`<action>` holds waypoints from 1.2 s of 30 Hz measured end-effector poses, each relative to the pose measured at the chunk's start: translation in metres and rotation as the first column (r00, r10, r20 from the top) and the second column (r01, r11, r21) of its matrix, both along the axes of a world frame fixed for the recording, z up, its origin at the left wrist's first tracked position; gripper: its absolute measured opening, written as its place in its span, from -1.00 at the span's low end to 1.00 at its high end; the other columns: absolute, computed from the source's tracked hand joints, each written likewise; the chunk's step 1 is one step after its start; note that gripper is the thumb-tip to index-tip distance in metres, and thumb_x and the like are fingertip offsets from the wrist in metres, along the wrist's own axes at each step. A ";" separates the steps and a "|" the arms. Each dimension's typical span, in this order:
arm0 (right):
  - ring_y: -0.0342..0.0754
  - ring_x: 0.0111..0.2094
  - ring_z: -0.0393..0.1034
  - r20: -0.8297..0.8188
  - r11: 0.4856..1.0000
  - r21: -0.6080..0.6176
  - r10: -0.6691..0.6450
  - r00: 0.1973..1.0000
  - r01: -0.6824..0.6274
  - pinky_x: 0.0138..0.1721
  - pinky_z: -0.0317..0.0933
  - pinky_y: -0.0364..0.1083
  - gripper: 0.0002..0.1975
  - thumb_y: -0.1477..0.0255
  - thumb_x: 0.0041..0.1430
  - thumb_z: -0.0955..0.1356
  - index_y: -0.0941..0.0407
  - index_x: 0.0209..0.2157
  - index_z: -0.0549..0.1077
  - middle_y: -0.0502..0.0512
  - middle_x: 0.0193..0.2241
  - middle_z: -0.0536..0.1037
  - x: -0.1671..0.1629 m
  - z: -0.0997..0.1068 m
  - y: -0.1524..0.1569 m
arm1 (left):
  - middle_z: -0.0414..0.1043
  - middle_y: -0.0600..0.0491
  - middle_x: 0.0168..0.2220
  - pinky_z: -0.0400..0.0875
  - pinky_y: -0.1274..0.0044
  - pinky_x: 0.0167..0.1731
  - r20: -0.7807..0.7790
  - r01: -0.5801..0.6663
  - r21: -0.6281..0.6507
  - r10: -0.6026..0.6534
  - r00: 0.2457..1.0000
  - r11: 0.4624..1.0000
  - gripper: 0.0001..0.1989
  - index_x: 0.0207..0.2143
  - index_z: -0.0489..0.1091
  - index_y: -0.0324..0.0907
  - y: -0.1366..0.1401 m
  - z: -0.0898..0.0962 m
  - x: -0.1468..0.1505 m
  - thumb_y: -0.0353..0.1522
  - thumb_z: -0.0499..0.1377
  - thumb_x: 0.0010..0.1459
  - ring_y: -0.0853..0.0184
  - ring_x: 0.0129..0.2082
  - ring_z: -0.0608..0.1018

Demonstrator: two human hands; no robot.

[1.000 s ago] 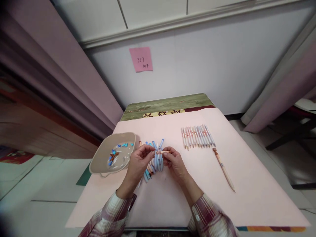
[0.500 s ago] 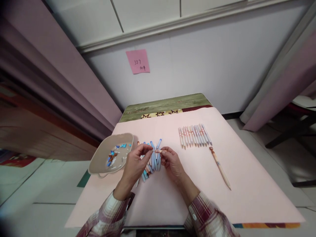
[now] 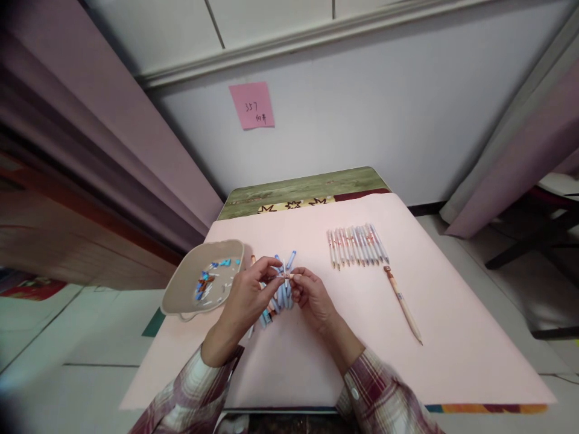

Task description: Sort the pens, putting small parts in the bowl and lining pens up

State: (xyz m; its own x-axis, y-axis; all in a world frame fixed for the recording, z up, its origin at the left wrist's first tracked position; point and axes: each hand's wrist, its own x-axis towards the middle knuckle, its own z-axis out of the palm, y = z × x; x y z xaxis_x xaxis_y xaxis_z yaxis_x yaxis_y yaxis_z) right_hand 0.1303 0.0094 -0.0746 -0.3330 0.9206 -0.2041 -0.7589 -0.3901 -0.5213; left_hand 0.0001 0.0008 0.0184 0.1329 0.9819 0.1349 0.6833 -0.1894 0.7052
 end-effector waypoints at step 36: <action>-0.29 -0.72 0.11 0.389 0.960 0.196 0.113 0.914 -0.202 -0.70 -0.10 -0.26 -0.65 0.14 0.04 0.43 0.14 -0.49 0.37 -0.10 -0.64 0.39 -0.007 -0.013 -0.007 | 0.55 0.05 -0.47 0.42 0.49 -0.28 0.777 -0.194 -0.229 0.300 0.553 0.954 -0.76 -0.36 0.34 -0.21 -0.019 -0.025 -0.027 -0.32 0.32 -0.02 0.33 -0.42 0.59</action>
